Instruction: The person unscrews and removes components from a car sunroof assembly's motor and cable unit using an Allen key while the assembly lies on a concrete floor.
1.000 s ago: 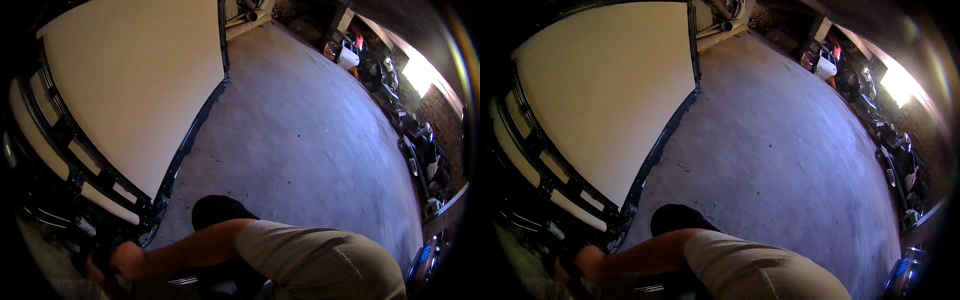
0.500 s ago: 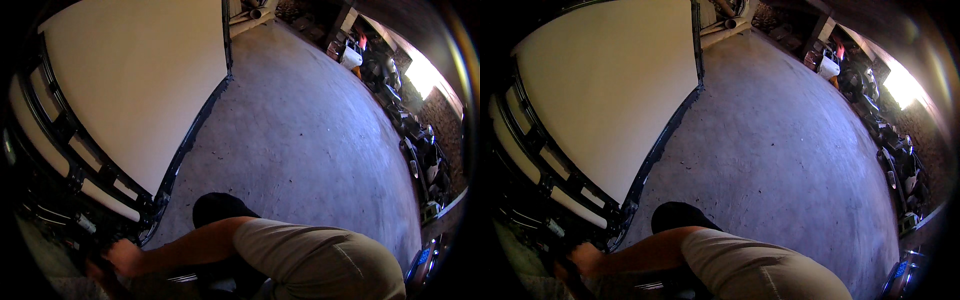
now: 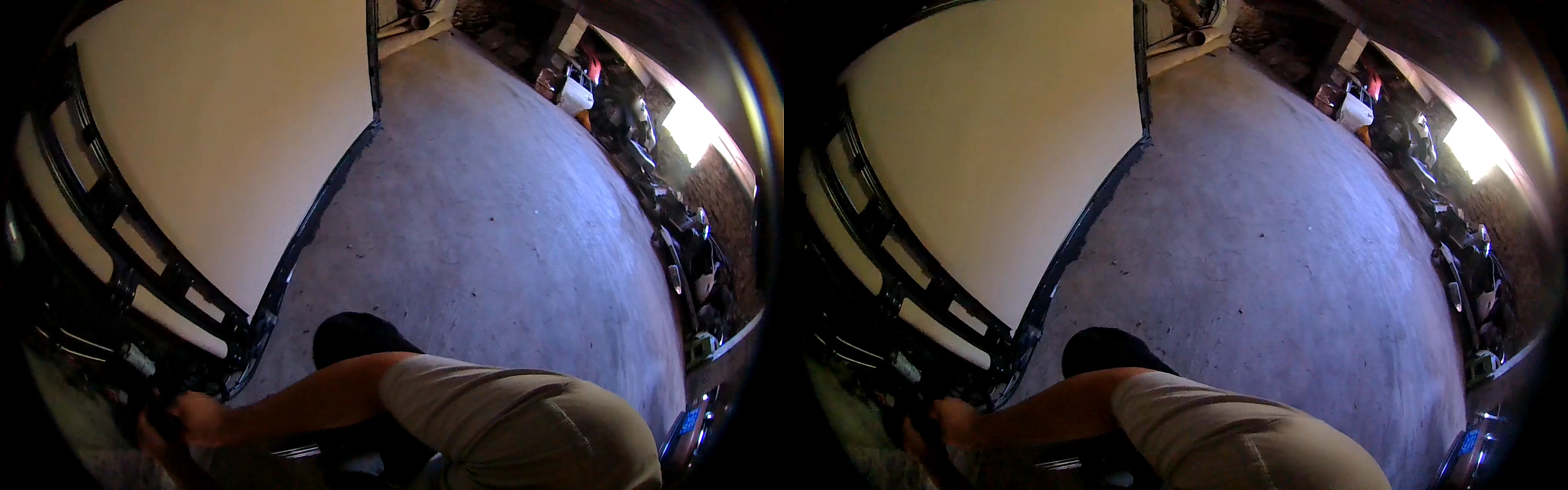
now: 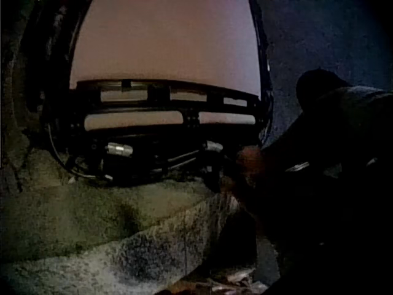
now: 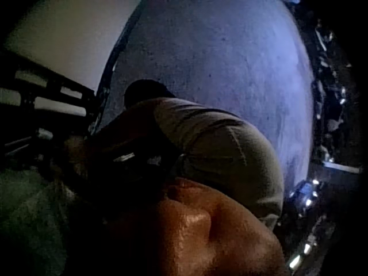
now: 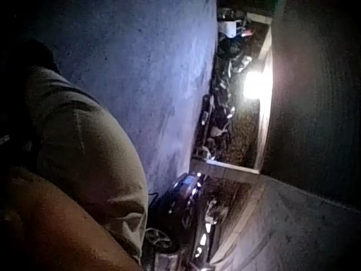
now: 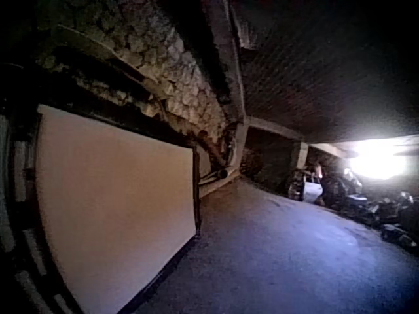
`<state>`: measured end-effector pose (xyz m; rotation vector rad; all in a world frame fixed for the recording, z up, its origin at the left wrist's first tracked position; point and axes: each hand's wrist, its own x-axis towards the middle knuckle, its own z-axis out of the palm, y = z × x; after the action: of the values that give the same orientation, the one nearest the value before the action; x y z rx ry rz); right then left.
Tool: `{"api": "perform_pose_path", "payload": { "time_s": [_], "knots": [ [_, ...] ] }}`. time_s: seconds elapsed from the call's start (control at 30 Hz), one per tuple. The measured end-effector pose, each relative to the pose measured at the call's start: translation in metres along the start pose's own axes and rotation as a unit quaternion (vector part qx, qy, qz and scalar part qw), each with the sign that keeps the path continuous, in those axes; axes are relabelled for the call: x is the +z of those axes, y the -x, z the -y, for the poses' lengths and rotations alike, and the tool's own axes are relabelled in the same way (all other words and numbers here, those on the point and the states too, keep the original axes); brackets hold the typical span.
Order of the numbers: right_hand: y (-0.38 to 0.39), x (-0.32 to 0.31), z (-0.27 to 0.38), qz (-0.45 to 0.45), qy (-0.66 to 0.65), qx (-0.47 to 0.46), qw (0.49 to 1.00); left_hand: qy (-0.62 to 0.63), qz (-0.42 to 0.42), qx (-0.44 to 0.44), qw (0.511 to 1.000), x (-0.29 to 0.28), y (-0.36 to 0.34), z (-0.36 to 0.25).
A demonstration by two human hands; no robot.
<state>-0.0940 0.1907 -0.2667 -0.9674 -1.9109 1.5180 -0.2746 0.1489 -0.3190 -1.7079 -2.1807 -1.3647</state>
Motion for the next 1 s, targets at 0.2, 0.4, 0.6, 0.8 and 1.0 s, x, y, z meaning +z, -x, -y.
{"api": "perform_pose_path", "payload": {
  "time_s": [0.2, 0.4, 0.6, 0.8, 1.0],
  "knots": [
    [0.012, -0.038, 0.037, 0.130, 0.204, -0.070, 0.968, -0.053, 0.010, 0.018, 0.998, -0.014, -0.008, -0.028],
    [0.015, -0.034, 0.030, 0.104, 0.324, -0.185, 0.922, -0.049, 0.022, 0.006, 0.999, -0.024, -0.016, -0.081],
    [0.013, -0.036, 0.032, 0.111, 0.311, -0.165, 0.929, -0.048, 0.001, 0.014, 0.999, -0.007, -0.007, -0.028],
    [-0.003, -0.041, 0.001, 0.103, 0.211, -0.181, 0.955, -0.004, -0.042, 0.077, 0.996, 0.006, 0.002, 0.002],
    [-0.002, -0.034, 0.018, 0.079, 0.237, -0.096, 0.964, -0.094, 0.001, 0.107, 0.990, -0.006, -0.004, -0.022]
  ]
}}
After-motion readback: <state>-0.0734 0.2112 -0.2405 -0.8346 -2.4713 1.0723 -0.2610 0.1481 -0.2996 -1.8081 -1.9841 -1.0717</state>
